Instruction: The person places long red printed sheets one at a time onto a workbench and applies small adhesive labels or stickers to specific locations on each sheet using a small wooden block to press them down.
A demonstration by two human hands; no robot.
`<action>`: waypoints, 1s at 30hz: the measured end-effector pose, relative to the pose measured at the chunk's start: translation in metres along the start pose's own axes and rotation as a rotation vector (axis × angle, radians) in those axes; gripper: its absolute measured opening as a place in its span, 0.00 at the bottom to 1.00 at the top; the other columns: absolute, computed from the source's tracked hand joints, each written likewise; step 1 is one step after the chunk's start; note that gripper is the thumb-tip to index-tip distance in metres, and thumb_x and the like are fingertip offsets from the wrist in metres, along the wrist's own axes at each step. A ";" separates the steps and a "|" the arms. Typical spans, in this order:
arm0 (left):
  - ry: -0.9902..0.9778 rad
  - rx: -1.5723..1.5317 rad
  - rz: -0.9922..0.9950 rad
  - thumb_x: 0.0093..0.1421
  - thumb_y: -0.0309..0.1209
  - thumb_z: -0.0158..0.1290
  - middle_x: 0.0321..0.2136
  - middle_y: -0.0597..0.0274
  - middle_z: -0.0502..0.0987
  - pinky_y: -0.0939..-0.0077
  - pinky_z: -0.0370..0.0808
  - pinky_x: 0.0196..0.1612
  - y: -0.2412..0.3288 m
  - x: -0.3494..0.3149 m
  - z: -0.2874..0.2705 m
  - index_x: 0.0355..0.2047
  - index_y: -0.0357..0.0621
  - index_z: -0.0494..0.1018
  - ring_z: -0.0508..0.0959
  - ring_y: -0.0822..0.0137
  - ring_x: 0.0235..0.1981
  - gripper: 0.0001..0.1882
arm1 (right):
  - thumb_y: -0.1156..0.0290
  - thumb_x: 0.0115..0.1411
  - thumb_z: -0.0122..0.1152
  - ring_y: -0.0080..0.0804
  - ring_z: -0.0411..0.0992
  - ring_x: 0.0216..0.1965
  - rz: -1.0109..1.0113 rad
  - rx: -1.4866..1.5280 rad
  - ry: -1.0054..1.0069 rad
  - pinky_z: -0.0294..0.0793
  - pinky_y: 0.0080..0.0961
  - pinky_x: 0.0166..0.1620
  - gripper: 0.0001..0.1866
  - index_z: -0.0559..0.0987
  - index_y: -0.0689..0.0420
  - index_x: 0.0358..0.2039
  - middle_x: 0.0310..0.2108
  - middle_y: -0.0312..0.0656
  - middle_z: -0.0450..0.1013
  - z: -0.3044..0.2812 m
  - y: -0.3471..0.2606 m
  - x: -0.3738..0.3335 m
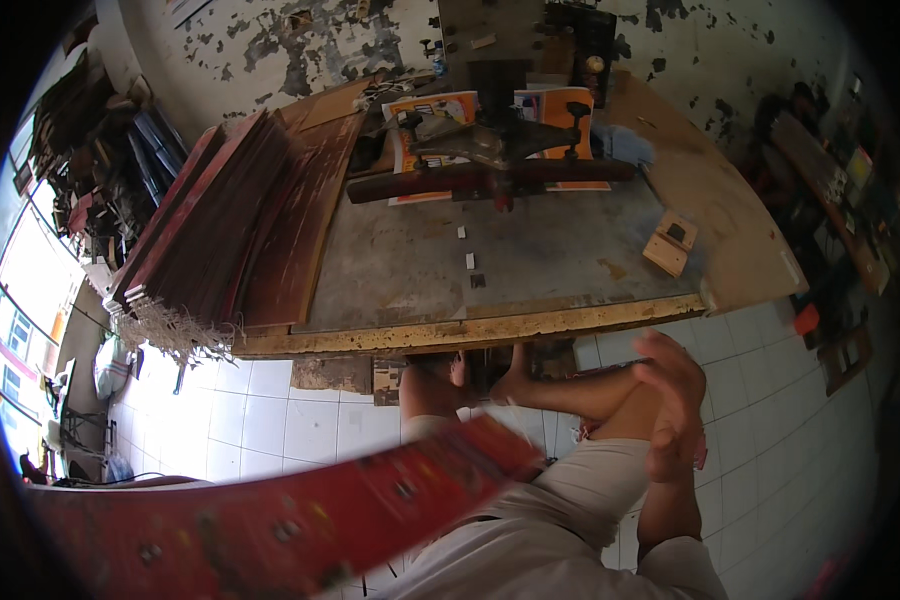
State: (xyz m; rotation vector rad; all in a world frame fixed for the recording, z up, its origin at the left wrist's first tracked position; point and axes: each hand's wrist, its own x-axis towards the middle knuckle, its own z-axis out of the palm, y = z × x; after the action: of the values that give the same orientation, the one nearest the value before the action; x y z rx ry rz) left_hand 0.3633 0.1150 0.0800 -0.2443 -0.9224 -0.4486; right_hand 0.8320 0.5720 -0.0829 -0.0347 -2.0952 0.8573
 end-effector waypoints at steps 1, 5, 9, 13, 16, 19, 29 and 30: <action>-0.052 -0.105 -0.068 0.77 0.42 0.51 0.55 0.52 0.84 0.62 0.83 0.53 0.016 -0.020 0.000 0.63 0.44 0.75 0.86 0.56 0.53 0.21 | 0.31 0.81 0.43 0.53 0.63 0.79 -0.003 0.050 -0.095 0.60 0.50 0.78 0.46 0.75 0.64 0.73 0.76 0.56 0.68 -0.001 -0.004 0.010; -0.223 -0.478 -0.398 0.79 0.43 0.49 0.56 0.51 0.84 0.61 0.83 0.54 0.095 -0.099 0.002 0.65 0.44 0.73 0.86 0.55 0.54 0.22 | 0.36 0.82 0.48 0.48 0.63 0.79 0.225 0.442 -0.609 0.60 0.44 0.78 0.43 0.67 0.62 0.79 0.77 0.54 0.68 0.038 0.001 0.011; -0.354 -0.770 -0.692 0.81 0.44 0.48 0.57 0.50 0.83 0.61 0.83 0.55 0.195 -0.157 -0.001 0.66 0.44 0.72 0.85 0.54 0.55 0.22 | 0.54 0.80 0.65 0.36 0.75 0.65 0.718 0.661 -0.979 0.75 0.34 0.68 0.34 0.69 0.54 0.79 0.66 0.44 0.78 0.044 0.010 -0.041; -0.506 -1.028 -0.968 0.83 0.46 0.46 0.58 0.49 0.83 0.60 0.83 0.56 0.298 -0.196 -0.014 0.67 0.44 0.70 0.85 0.54 0.56 0.23 | 0.68 0.77 0.69 0.22 0.77 0.53 1.087 0.456 -0.644 0.77 0.28 0.59 0.30 0.73 0.60 0.75 0.55 0.35 0.81 -0.006 0.016 -0.112; -0.696 -1.155 -1.213 0.77 0.26 0.54 0.58 0.52 0.85 0.54 0.79 0.63 0.332 -0.193 -0.031 0.62 0.39 0.75 0.85 0.57 0.59 0.16 | 0.69 0.76 0.69 0.17 0.77 0.46 1.141 0.369 -0.256 0.79 0.22 0.50 0.29 0.75 0.57 0.75 0.53 0.36 0.82 -0.045 0.014 -0.158; -1.183 -1.061 -0.835 0.75 0.35 0.59 0.56 0.49 0.84 0.50 0.75 0.67 0.344 -0.213 -0.052 0.58 0.43 0.79 0.83 0.52 0.59 0.16 | 0.70 0.76 0.69 0.12 0.75 0.38 1.062 0.284 -0.100 0.76 0.17 0.40 0.34 0.70 0.57 0.78 0.51 0.36 0.83 -0.059 0.002 -0.165; -1.486 -1.262 -0.211 0.69 0.42 0.63 0.65 0.55 0.80 0.40 0.63 0.77 0.386 -0.243 -0.072 0.63 0.44 0.80 0.73 0.48 0.72 0.25 | 0.76 0.78 0.61 0.09 0.73 0.37 1.036 0.525 -0.001 0.75 0.13 0.42 0.43 0.51 0.57 0.87 0.51 0.37 0.84 0.026 0.024 -0.058; -1.498 -1.267 -0.203 0.69 0.44 0.63 0.66 0.56 0.80 0.39 0.61 0.78 0.385 -0.243 -0.073 0.63 0.45 0.79 0.72 0.48 0.73 0.27 | 0.77 0.78 0.60 0.09 0.73 0.39 1.032 0.581 0.028 0.75 0.13 0.45 0.43 0.51 0.58 0.87 0.52 0.37 0.84 0.036 0.027 -0.052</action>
State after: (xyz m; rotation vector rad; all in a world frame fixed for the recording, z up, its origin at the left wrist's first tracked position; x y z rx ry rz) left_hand 0.4708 0.4909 -0.1654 -1.8295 -2.0068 -1.0371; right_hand 0.8320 0.5559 -0.1496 -0.8579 -1.6451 2.0124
